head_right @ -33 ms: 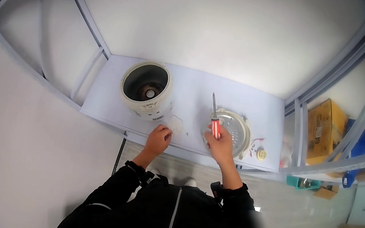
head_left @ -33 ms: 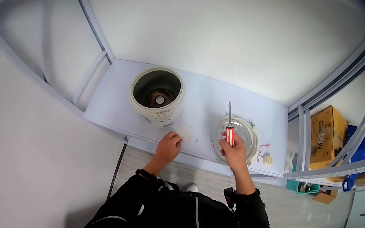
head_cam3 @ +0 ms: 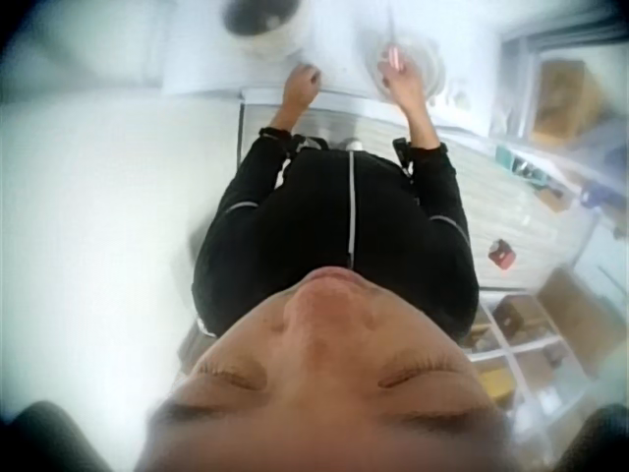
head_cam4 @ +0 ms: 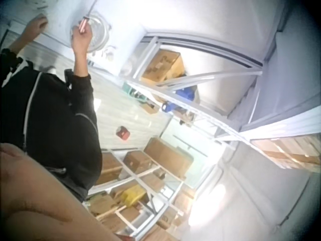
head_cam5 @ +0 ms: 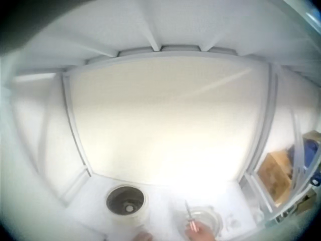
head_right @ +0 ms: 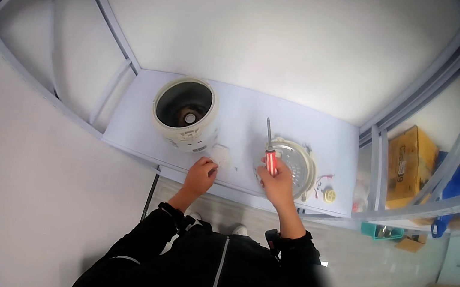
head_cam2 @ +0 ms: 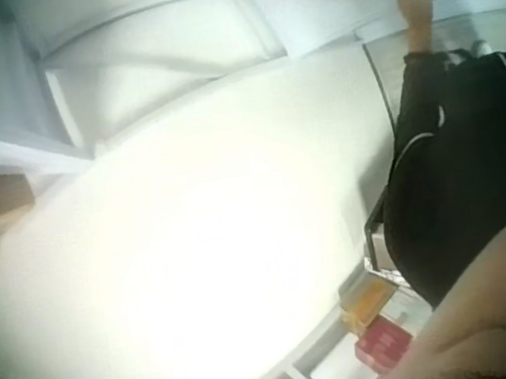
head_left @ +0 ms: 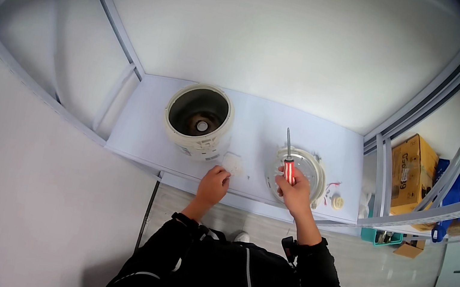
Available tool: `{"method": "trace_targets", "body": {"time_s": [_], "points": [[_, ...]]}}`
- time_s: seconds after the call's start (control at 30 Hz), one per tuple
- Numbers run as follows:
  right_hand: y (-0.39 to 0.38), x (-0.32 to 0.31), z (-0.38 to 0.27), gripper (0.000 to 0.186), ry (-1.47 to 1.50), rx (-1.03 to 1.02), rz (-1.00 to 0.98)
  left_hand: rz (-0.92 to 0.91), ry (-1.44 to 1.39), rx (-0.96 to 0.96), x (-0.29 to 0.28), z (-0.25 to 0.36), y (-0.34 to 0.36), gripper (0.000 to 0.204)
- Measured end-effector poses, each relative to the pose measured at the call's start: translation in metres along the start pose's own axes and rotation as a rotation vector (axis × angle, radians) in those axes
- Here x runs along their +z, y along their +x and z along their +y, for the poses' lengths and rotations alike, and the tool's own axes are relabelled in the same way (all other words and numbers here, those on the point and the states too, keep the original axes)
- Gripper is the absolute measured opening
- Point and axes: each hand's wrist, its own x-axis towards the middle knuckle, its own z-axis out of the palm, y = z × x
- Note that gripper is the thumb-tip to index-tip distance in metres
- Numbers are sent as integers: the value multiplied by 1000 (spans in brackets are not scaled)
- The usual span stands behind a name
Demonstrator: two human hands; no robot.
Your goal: The person uses a screwdriver to remove screws from the lid of a white rice cooker, then removes the lid and continues to unscrew fasteners on the cooker body. The person places the lid aside and works on the cooker's exterior screws.
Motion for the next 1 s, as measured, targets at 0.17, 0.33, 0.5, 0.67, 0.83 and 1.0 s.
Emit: {"method": "trace_targets", "body": {"time_s": [0.17, 0.33, 0.5, 0.67, 0.83, 1.0], "points": [[-1, 1, -5, 28, -19, -14, -48, 8, 20, 0, -1, 6, 4, 16], [3, -4, -6, 28, 10, -22, -91, 109, 89, 34, -28, 25, 0, 17], [10, 13, -16, 26, -235, -308, -32, 356, 62, 230, -81, 46, 17, 20], [-4, 62, -57, 22, -512, -562, -138, 582, 125, 174, -139, 27, 45, 21], [-8, 121, -81, 20, -433, -608, -317, 517, -12, -77, -181, -32, 95, 46], [3, 192, -73, 21, -398, -629, -313, 167, -187, -96, -203, -70, 122, 72]]}}
